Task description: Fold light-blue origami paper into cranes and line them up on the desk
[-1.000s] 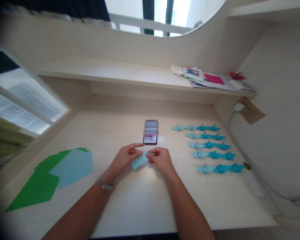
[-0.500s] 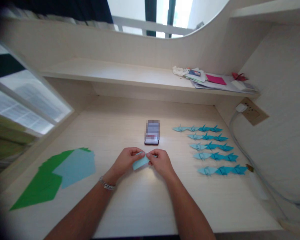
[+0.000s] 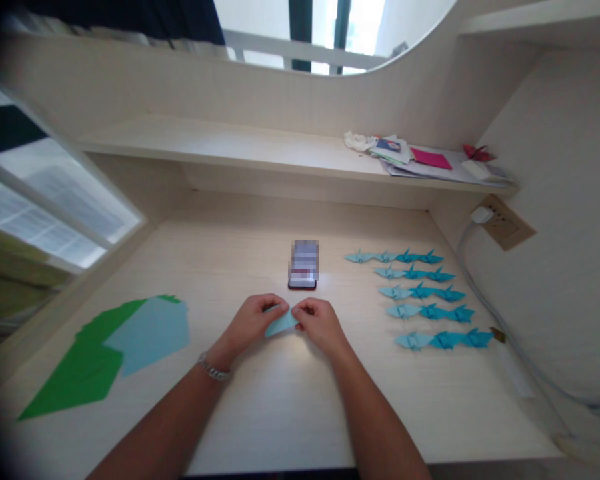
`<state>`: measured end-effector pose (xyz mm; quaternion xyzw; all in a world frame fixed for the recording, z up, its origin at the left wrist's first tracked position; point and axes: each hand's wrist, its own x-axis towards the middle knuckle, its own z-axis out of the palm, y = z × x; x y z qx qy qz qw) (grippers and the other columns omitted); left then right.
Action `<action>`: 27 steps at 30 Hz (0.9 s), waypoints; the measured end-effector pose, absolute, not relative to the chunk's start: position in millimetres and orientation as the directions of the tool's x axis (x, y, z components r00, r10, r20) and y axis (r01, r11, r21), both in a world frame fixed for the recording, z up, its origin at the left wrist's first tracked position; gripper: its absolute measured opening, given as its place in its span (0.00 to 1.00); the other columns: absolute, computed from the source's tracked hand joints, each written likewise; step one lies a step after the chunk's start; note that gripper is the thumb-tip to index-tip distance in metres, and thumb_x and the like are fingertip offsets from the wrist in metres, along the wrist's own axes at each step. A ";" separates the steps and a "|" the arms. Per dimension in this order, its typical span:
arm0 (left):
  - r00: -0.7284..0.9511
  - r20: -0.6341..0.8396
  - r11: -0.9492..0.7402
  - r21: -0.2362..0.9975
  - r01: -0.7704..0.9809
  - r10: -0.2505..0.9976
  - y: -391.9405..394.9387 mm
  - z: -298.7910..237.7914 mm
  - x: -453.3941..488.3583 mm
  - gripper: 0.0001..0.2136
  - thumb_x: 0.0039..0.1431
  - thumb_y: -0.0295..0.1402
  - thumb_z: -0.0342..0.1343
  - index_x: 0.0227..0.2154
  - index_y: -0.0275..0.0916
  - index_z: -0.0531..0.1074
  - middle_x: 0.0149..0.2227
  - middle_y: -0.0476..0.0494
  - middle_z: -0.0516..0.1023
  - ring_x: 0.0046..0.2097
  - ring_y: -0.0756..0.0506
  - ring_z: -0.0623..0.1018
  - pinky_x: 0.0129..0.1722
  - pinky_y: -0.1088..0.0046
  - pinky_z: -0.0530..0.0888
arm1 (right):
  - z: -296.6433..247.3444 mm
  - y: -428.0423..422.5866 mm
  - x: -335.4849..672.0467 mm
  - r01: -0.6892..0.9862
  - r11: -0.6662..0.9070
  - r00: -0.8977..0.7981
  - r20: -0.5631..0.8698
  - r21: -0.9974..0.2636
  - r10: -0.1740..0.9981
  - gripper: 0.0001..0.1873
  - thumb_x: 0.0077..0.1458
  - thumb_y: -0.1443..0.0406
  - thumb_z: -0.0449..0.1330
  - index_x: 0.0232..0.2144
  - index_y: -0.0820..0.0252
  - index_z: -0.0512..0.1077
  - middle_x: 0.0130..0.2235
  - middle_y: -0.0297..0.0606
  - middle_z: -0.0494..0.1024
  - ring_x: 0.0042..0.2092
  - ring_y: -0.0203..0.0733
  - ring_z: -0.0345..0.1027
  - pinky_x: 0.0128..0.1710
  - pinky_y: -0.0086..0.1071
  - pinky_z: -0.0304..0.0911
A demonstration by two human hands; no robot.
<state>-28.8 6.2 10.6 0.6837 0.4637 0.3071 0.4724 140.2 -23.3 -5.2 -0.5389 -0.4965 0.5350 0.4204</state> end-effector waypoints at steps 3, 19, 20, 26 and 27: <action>0.408 0.023 -0.191 0.908 0.374 0.913 4.7 11.8 -28.9 0.12 0.54 0.38 0.52 0.28 0.36 0.77 0.29 0.45 0.78 0.33 0.46 0.74 0.34 0.72 0.68 | -4.9 -23.9 139.5 0.166 -0.107 -0.065 -0.119 -0.980 0.991 0.09 0.47 0.61 0.60 0.26 0.62 0.73 0.24 0.34 0.73 0.26 0.35 0.65 0.27 0.27 0.60; 0.396 -0.051 -0.096 0.935 0.342 0.917 11.6 16.1 -38.3 0.11 0.51 0.38 0.55 0.25 0.35 0.76 0.24 0.46 0.75 0.28 0.48 0.71 0.28 0.74 0.66 | 8.3 -25.9 162.7 0.233 -0.224 -0.160 -0.265 -0.946 0.951 0.05 0.42 0.69 0.56 0.20 0.63 0.73 0.19 0.33 0.72 0.22 0.34 0.63 0.25 0.26 0.59; 0.375 -0.051 -0.086 0.937 0.338 0.926 12.7 16.9 -40.0 0.11 0.50 0.38 0.55 0.24 0.35 0.75 0.24 0.46 0.75 0.27 0.49 0.70 0.27 0.74 0.65 | 9.2 -25.8 166.2 0.229 -0.235 -0.154 -0.274 -0.944 0.949 0.05 0.42 0.69 0.57 0.20 0.63 0.72 0.19 0.33 0.72 0.22 0.34 0.63 0.25 0.27 0.59; 0.246 -0.051 -0.020 0.960 0.278 0.968 16.4 18.8 -44.8 0.13 0.50 0.41 0.56 0.25 0.34 0.75 0.23 0.46 0.73 0.26 0.50 0.67 0.25 0.75 0.63 | 11.7 -23.0 175.4 0.087 -0.221 -0.006 -0.222 -0.971 0.975 0.08 0.44 0.63 0.60 0.25 0.64 0.72 0.22 0.35 0.74 0.23 0.34 0.64 0.26 0.27 0.61; 0.251 -0.049 -0.021 0.963 0.267 0.967 15.9 18.1 -43.5 0.13 0.50 0.41 0.56 0.25 0.34 0.75 0.23 0.46 0.73 0.26 0.50 0.68 0.25 0.75 0.64 | 10.3 -22.5 172.4 0.060 -0.196 -0.005 -0.196 -0.979 0.981 0.10 0.45 0.61 0.60 0.26 0.64 0.73 0.24 0.36 0.74 0.24 0.34 0.65 0.26 0.27 0.61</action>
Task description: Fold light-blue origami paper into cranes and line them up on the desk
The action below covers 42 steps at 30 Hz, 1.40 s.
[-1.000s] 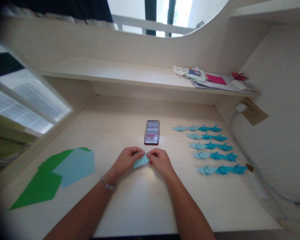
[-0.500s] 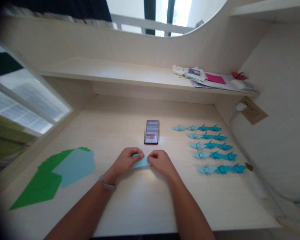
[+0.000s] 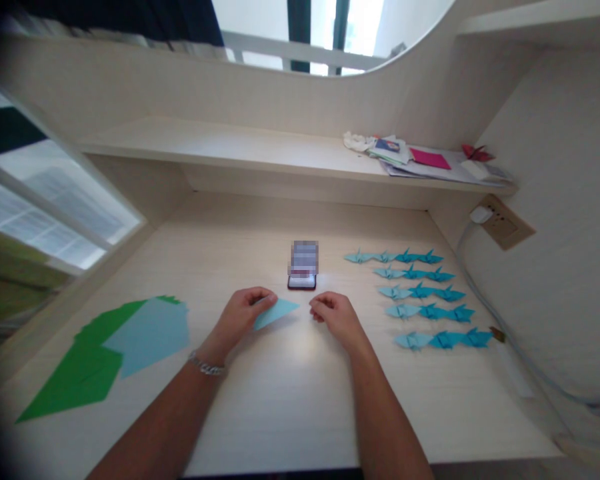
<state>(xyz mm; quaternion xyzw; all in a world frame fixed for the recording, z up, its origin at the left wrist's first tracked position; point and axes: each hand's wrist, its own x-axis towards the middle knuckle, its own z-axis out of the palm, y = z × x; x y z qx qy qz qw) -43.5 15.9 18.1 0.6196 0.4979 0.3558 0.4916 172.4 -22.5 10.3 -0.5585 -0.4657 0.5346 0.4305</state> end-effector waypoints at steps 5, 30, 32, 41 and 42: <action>0.307 -0.050 -0.033 0.965 0.259 0.950 13.8 13.0 -37.2 0.13 0.51 0.40 0.55 0.26 0.34 0.75 0.25 0.45 0.74 0.27 0.49 0.69 0.26 0.75 0.65 | -2.7 -20.5 152.1 0.039 -0.148 -0.029 -0.149 -0.988 0.988 0.13 0.47 0.56 0.60 0.26 0.63 0.71 0.24 0.36 0.74 0.25 0.35 0.65 0.27 0.28 0.62; 0.408 -0.141 0.047 0.971 0.233 0.902 19.4 18.1 -49.1 0.06 0.48 0.31 0.54 0.24 0.35 0.74 0.23 0.46 0.74 0.26 0.50 0.71 0.28 0.74 0.67 | 14.2 -22.8 181.5 -0.029 -0.248 -0.024 -0.248 -0.968 0.969 0.12 0.41 0.59 0.65 0.22 0.64 0.72 0.19 0.33 0.72 0.22 0.32 0.61 0.23 0.27 0.57; 0.425 -0.091 0.005 0.980 0.198 0.901 15.2 18.9 -40.9 0.08 0.50 0.34 0.54 0.29 0.35 0.75 0.28 0.44 0.76 0.30 0.49 0.72 0.32 0.74 0.68 | 13.9 -23.1 178.2 -0.024 -0.238 -0.050 -0.237 -0.971 0.970 0.13 0.41 0.59 0.65 0.23 0.65 0.73 0.20 0.33 0.72 0.21 0.32 0.62 0.23 0.27 0.57; 0.413 -0.182 0.093 0.970 0.225 0.892 9.7 14.3 -32.2 0.13 0.48 0.40 0.58 0.23 0.33 0.74 0.21 0.48 0.72 0.24 0.51 0.67 0.24 0.76 0.62 | 5.6 -20.5 172.9 -0.023 -0.282 -0.077 -0.279 -0.959 0.957 0.17 0.43 0.54 0.64 0.24 0.64 0.73 0.24 0.38 0.76 0.23 0.34 0.66 0.25 0.28 0.61; 0.394 -0.188 0.108 0.970 0.216 0.900 11.3 13.9 -33.8 0.12 0.48 0.40 0.58 0.22 0.33 0.74 0.21 0.49 0.71 0.24 0.51 0.67 0.24 0.76 0.61 | 5.8 -20.0 174.4 0.012 -0.240 -0.019 -0.240 -0.971 0.971 0.16 0.45 0.54 0.62 0.25 0.64 0.73 0.24 0.38 0.76 0.23 0.35 0.66 0.25 0.29 0.62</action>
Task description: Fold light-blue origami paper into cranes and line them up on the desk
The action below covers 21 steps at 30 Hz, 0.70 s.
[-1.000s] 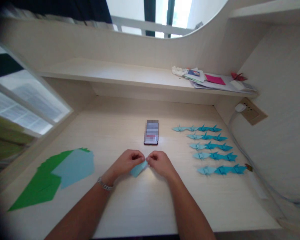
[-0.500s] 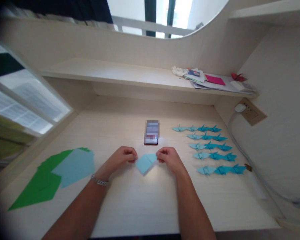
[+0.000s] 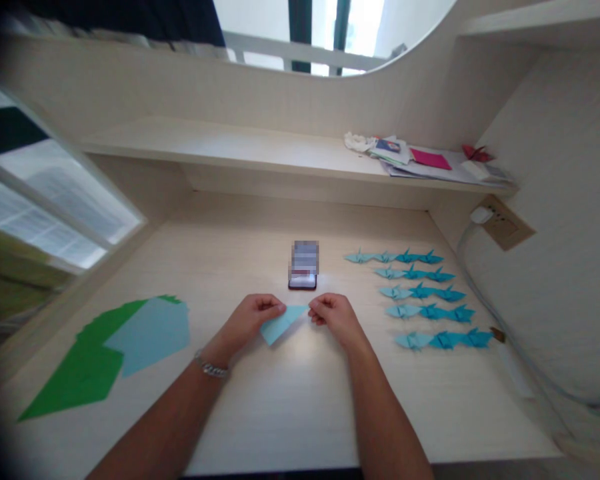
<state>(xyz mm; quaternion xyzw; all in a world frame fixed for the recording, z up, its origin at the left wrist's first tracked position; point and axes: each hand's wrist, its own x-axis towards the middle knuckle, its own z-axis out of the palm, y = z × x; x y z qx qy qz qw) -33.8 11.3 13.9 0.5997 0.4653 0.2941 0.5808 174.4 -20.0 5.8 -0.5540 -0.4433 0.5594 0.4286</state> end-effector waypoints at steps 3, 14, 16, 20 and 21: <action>0.333 -0.202 0.146 0.972 0.185 0.921 14.6 11.9 -36.2 0.12 0.47 0.39 0.59 0.22 0.33 0.74 0.20 0.49 0.71 0.23 0.52 0.66 0.23 0.76 0.60 | 8.8 -20.3 175.2 0.235 -0.004 0.118 0.025 -0.972 0.993 0.13 0.51 0.57 0.59 0.31 0.61 0.74 0.31 0.41 0.77 0.32 0.40 0.69 0.30 0.32 0.65; 0.311 -0.279 0.311 0.949 -0.059 0.909 12.7 6.3 -33.8 0.14 0.49 0.41 0.59 0.25 0.32 0.75 0.23 0.45 0.75 0.24 0.51 0.71 0.25 0.76 0.65 | 5.3 -24.3 147.1 0.472 0.383 -0.043 0.414 -0.794 0.909 0.07 0.50 0.65 0.62 0.34 0.51 0.78 0.43 0.39 0.77 0.47 0.45 0.66 0.48 0.41 0.60; 0.301 -0.297 0.345 0.931 -0.121 0.906 13.3 7.4 -34.3 0.15 0.52 0.43 0.56 0.29 0.32 0.75 0.28 0.41 0.77 0.26 0.50 0.73 0.27 0.75 0.67 | 2.5 -22.6 147.2 0.340 0.225 0.097 0.272 -0.913 0.957 0.07 0.49 0.63 0.62 0.32 0.55 0.79 0.37 0.40 0.79 0.40 0.44 0.69 0.42 0.38 0.63; 0.308 -0.200 0.255 0.956 -0.147 0.930 12.4 6.7 -31.4 0.15 0.50 0.39 0.60 0.38 0.34 0.74 0.35 0.39 0.79 0.33 0.48 0.76 0.34 0.73 0.72 | -5.1 -19.8 144.1 0.004 -0.090 0.138 -0.089 -0.996 0.986 0.12 0.44 0.58 0.65 0.28 0.62 0.79 0.27 0.38 0.78 0.27 0.39 0.67 0.28 0.31 0.60; 0.311 -0.171 0.220 0.967 -0.131 0.935 11.8 6.0 -30.2 0.15 0.49 0.38 0.61 0.38 0.34 0.74 0.34 0.39 0.79 0.33 0.48 0.77 0.35 0.72 0.72 | -6.3 -19.8 142.5 -0.047 -0.132 0.120 -0.137 -0.990 0.983 0.13 0.43 0.58 0.65 0.29 0.63 0.78 0.27 0.38 0.78 0.26 0.37 0.66 0.26 0.30 0.59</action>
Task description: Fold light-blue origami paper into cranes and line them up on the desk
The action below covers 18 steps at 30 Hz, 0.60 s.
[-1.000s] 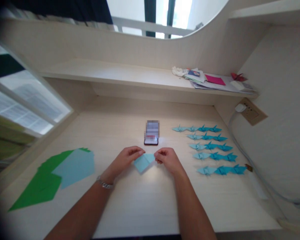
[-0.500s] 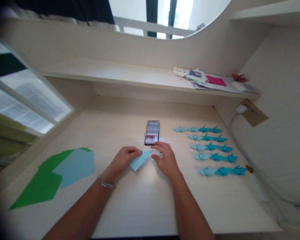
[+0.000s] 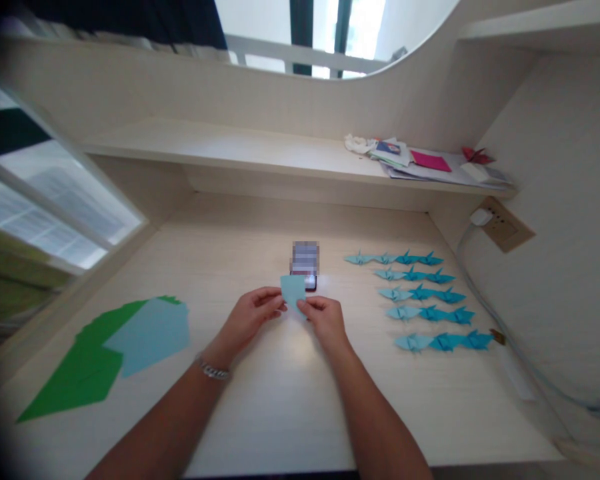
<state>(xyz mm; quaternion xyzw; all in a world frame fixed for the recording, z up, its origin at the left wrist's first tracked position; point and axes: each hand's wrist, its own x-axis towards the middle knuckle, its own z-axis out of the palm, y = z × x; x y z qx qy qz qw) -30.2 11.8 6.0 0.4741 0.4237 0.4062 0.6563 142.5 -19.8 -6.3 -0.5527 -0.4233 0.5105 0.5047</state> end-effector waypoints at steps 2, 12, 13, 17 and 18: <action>0.298 -0.132 0.162 0.984 -0.080 0.945 10.8 4.8 -28.5 0.14 0.48 0.36 0.62 0.37 0.33 0.75 0.32 0.40 0.79 0.32 0.48 0.76 0.35 0.71 0.72 | -6.5 -20.7 139.4 -0.104 -0.185 0.085 -0.194 -0.977 0.977 0.15 0.43 0.57 0.65 0.29 0.64 0.78 0.27 0.38 0.78 0.26 0.36 0.65 0.25 0.29 0.58; 0.416 -0.116 0.043 0.983 0.181 0.902 11.2 9.9 -35.6 0.10 0.50 0.33 0.59 0.34 0.35 0.78 0.28 0.44 0.79 0.28 0.49 0.75 0.30 0.75 0.70 | -0.9 -19.2 153.3 -0.053 -0.129 0.003 -0.129 -0.990 0.992 0.14 0.41 0.59 0.66 0.31 0.63 0.74 0.24 0.35 0.76 0.25 0.35 0.67 0.26 0.28 0.62; 0.413 -0.111 0.034 0.981 0.190 0.904 11.6 10.4 -36.3 0.10 0.50 0.33 0.58 0.35 0.35 0.78 0.30 0.43 0.80 0.30 0.49 0.75 0.31 0.74 0.71 | -1.8 -19.0 154.4 -0.033 -0.143 -0.011 -0.143 -0.989 0.990 0.13 0.41 0.59 0.66 0.28 0.64 0.74 0.22 0.35 0.75 0.23 0.35 0.67 0.25 0.28 0.62; 0.412 -0.132 0.052 0.978 0.201 0.902 12.4 13.2 -38.0 0.10 0.50 0.33 0.58 0.34 0.35 0.78 0.30 0.43 0.80 0.29 0.49 0.75 0.31 0.73 0.72 | -0.6 -20.4 156.3 0.006 -0.190 -0.093 -0.189 -0.982 0.978 0.14 0.41 0.59 0.66 0.27 0.64 0.73 0.21 0.36 0.75 0.23 0.35 0.67 0.25 0.28 0.64; 0.420 -0.148 0.071 0.979 0.192 0.896 12.1 14.2 -38.1 0.10 0.49 0.33 0.59 0.34 0.35 0.78 0.30 0.43 0.79 0.29 0.49 0.75 0.31 0.73 0.72 | 0.7 -20.9 156.4 0.001 -0.191 -0.108 -0.190 -0.982 0.976 0.14 0.42 0.59 0.66 0.28 0.64 0.74 0.22 0.36 0.76 0.23 0.35 0.68 0.25 0.28 0.64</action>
